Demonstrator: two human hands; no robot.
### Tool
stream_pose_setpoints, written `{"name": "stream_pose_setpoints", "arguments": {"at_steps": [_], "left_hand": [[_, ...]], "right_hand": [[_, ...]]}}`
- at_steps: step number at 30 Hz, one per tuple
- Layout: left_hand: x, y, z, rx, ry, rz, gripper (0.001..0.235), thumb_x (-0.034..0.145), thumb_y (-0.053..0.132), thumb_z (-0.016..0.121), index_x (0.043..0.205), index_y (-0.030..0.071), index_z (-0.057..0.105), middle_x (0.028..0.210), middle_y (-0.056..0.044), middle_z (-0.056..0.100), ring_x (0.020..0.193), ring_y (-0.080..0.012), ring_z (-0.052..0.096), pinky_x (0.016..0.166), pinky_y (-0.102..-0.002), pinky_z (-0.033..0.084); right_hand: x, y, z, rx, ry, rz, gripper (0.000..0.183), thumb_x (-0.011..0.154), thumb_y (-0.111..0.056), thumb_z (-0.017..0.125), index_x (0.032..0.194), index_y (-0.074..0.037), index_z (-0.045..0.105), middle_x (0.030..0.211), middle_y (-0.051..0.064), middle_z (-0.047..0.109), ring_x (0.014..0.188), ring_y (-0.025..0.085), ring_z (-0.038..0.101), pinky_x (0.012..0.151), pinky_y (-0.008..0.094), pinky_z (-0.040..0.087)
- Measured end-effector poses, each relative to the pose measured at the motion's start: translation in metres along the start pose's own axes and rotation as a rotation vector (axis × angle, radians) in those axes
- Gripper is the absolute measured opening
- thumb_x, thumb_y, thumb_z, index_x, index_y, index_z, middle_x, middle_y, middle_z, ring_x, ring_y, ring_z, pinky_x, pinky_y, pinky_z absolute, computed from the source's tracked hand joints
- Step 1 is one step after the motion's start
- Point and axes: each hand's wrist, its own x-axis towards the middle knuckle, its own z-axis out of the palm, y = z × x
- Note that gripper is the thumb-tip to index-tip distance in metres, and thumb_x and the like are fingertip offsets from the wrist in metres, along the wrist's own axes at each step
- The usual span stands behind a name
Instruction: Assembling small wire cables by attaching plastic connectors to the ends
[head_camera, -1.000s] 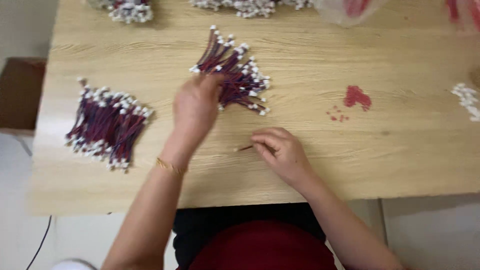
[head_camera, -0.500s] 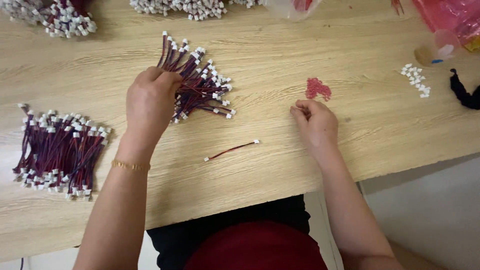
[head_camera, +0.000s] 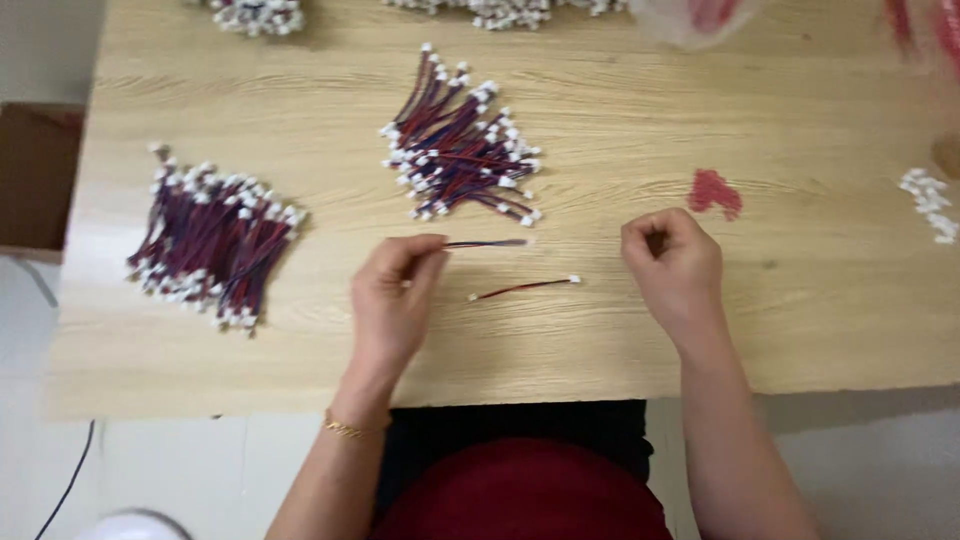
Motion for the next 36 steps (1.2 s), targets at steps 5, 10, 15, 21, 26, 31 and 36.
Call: {"name": "stream_pose_setpoints", "arguments": {"at_steps": [5,10,15,21,26,31,36], "left_hand": [[-0.010,-0.025,0.020,-0.306,-0.045,-0.201,0.013,0.088,0.004,0.068,0.101,0.005,0.072,0.089,-0.009,0.071,0.079,-0.0130,0.066,0.072,-0.028,0.058],[-0.013,-0.027,0.027,-0.428,-0.078,-0.291,0.016,0.093,0.004,0.062,0.106,0.002,0.069,0.090,-0.007,0.070,0.081,-0.0114,0.066,0.074,-0.025,0.058],[-0.015,-0.034,0.036,-0.485,-0.087,-0.310,0.022,0.091,0.001,0.063,0.113,0.003,0.065,0.089,-0.008,0.068,0.080,-0.0110,0.066,0.073,-0.025,0.059],[-0.017,-0.035,0.039,-0.507,-0.102,-0.317,0.027,0.089,0.002,0.067,0.115,0.004,0.063,0.087,-0.008,0.069,0.078,-0.0102,0.065,0.072,-0.025,0.058],[-0.018,-0.028,0.038,-0.519,-0.106,-0.330,0.026,0.089,0.004,0.068,0.115,0.004,0.063,0.086,-0.009,0.069,0.077,-0.0102,0.065,0.071,-0.025,0.059],[-0.019,-0.027,0.039,-0.540,-0.115,-0.345,0.027,0.089,0.006,0.068,0.115,0.005,0.063,0.086,-0.007,0.069,0.076,-0.0092,0.065,0.071,-0.023,0.058],[-0.020,-0.024,0.039,-0.625,-0.125,-0.367,0.029,0.089,0.004,0.067,0.117,0.005,0.061,0.085,-0.008,0.069,0.078,-0.0127,0.067,0.071,-0.025,0.059]], "right_hand": [[-0.019,-0.044,0.030,0.370,-0.160,0.028,0.015,0.084,0.005,0.068,0.095,-0.003,0.061,0.082,0.009,0.068,0.072,0.012,0.063,0.067,0.025,0.055],[-0.030,-0.051,0.060,0.517,-0.324,0.022,0.020,0.082,0.007,0.070,0.101,0.000,0.069,0.083,0.010,0.070,0.072,0.011,0.064,0.065,0.023,0.057],[-0.032,-0.090,0.059,0.329,-0.325,-0.220,0.012,0.084,0.004,0.070,0.094,-0.001,0.072,0.082,0.009,0.068,0.075,0.015,0.069,0.068,0.029,0.058],[-0.029,-0.098,0.062,0.202,-0.318,-0.347,0.010,0.089,0.001,0.066,0.098,-0.002,0.071,0.082,0.012,0.065,0.077,0.023,0.068,0.071,0.035,0.054],[-0.031,-0.093,0.062,0.190,-0.316,-0.325,0.008,0.090,-0.002,0.066,0.097,-0.004,0.071,0.082,0.010,0.065,0.077,0.020,0.066,0.071,0.033,0.054],[-0.027,-0.085,0.062,0.042,-0.226,-0.519,0.008,0.088,-0.011,0.072,0.095,-0.012,0.070,0.086,0.002,0.065,0.090,0.024,0.063,0.090,0.036,0.044],[-0.025,-0.072,0.068,0.079,-0.267,-0.519,0.006,0.088,-0.017,0.072,0.093,-0.015,0.070,0.093,0.001,0.068,0.102,0.025,0.060,0.097,0.039,0.038]]}}
